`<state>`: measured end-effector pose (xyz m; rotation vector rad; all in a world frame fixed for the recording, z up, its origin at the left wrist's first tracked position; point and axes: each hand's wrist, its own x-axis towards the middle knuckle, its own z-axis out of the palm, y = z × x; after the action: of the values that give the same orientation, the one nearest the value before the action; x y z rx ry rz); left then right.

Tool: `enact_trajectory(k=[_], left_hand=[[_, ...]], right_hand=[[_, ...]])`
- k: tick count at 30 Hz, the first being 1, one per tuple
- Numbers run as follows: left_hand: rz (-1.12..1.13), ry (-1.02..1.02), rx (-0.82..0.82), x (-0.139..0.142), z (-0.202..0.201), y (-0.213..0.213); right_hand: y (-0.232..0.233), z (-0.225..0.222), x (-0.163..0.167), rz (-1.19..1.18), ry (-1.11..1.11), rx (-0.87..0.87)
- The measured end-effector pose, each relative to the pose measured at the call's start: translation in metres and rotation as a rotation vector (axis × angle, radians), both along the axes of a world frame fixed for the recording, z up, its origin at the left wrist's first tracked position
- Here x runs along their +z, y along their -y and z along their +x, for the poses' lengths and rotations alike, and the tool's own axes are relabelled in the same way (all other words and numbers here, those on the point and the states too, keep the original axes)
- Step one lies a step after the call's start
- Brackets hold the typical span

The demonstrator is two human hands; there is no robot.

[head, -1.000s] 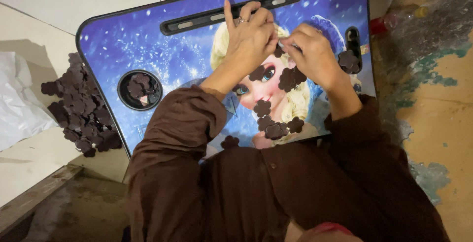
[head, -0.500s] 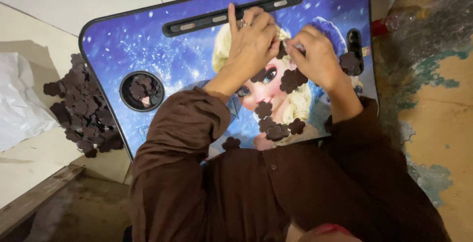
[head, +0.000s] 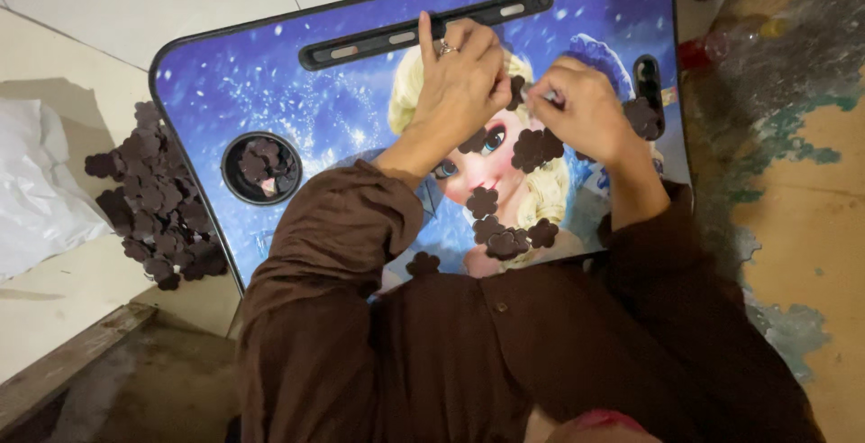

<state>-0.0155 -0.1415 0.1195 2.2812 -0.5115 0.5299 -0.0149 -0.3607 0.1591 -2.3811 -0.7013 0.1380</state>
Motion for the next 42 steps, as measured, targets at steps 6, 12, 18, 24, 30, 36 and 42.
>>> enact_trajectory(k=[6, 12, 18, 24, 30, 36, 42], left_hand=[[0.021, -0.049, 0.019, -0.002, -0.006, -0.002], [0.033, -0.038, 0.033, -0.007, -0.001, 0.008], [0.014, -0.038, 0.028, 0.009, -0.011, 0.006], [0.015, -0.067, 0.017, 0.016, -0.018, 0.01], [0.017, -0.051, 0.042, 0.027, -0.02, 0.017], [0.031, -0.036, 0.077, 0.054, -0.046, 0.008], [0.046, -0.062, 0.044, 0.081, -0.063, -0.002]], right_hand=[[-0.002, -0.007, 0.004, 0.107, 0.077, -0.073], [-0.006, -0.008, -0.002, 0.074, 0.026, 0.007], [0.004, -0.018, 0.025, -0.008, -0.111, 0.055], [0.002, -0.019, 0.025, 0.1, -0.012, -0.059], [0.023, -0.019, 0.027, 0.006, -0.071, 0.07], [0.072, -0.003, 0.063, 0.136, 0.151, -0.29], [0.082, 0.022, 0.069, -0.146, 0.161, -0.453]])
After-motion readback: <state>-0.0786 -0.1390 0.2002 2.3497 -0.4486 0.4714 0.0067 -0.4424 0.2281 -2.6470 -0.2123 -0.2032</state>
